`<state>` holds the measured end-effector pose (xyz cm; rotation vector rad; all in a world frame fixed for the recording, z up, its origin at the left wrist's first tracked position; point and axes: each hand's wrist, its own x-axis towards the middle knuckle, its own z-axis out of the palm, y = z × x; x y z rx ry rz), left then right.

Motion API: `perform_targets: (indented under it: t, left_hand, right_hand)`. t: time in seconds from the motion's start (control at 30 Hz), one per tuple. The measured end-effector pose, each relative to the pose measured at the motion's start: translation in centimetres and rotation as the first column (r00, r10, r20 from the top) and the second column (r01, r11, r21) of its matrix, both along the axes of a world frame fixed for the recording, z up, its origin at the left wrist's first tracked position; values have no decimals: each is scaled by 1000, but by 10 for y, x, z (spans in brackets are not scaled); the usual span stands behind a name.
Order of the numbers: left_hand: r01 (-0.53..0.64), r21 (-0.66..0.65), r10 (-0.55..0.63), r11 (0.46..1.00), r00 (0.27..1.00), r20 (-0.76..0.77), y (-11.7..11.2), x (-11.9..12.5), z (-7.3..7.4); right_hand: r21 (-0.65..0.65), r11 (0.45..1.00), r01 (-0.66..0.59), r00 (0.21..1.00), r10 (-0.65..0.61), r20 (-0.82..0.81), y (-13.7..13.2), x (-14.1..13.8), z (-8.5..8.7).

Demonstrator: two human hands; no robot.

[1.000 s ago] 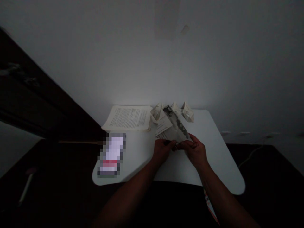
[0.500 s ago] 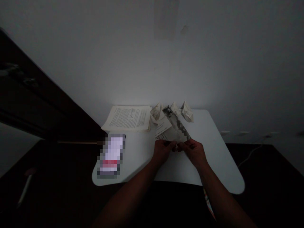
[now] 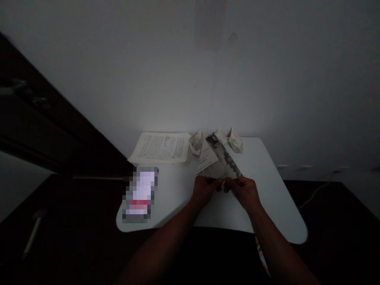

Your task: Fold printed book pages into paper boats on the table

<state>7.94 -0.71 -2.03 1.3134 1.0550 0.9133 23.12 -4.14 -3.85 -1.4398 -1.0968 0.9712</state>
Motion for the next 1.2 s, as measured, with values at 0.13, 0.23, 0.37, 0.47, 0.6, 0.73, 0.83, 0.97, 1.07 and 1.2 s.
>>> perform_targets:
  t: [0.13, 0.23, 0.37, 0.47, 0.6, 0.73, 0.83, 0.97, 1.07, 1.2]
  left_hand:
    - [-2, -8, 2, 1000, 1000, 9, 1, 1, -5]
    - [19, 0, -19, 1000, 1000, 8, 2, 1, -7]
    - [39, -20, -38, 999, 996, 76, 3, -2, -7]
    - [83, -34, -75, 996, 977, 202, 4, -7, -6]
    - [2, -87, 21, 996, 962, 271, 6, -8, -3]
    - [-144, -200, 206, 969, 919, 335, 9, -4, -2]
    - [-187, -213, 251, 959, 911, 329, 10, -3, -3]
    - [-178, -210, 242, 962, 909, 340, 10, -3, -5]
    - [-46, -141, 88, 989, 948, 305, 8, -4, -5]
    - [139, -54, -126, 989, 973, 194, 3, -7, 0]
  right_hand:
    - [13, 999, 48, 999, -48, 0, -1, -2, 2]
    - [25, 997, 70, 998, -70, 5, -2, -3, 5]
    - [33, 997, 65, 998, -65, 4, -3, -4, 7]
    - [31, 998, 58, 998, -58, 3, -3, -3, 5]
    - [-11, 999, 37, 998, -36, 56, -5, -1, 1]
    - [-52, 999, 2, 994, 3, 106, -5, -1, 0]
    - [-73, 997, -40, 994, 47, 99, -6, -1, 3]
    - [-81, 995, -52, 996, 57, 72, -7, -2, 7]
    - [-67, 997, -46, 997, 50, 64, -7, -2, 9]
    - [-64, 997, -50, 997, 53, 52, -7, -3, 10]
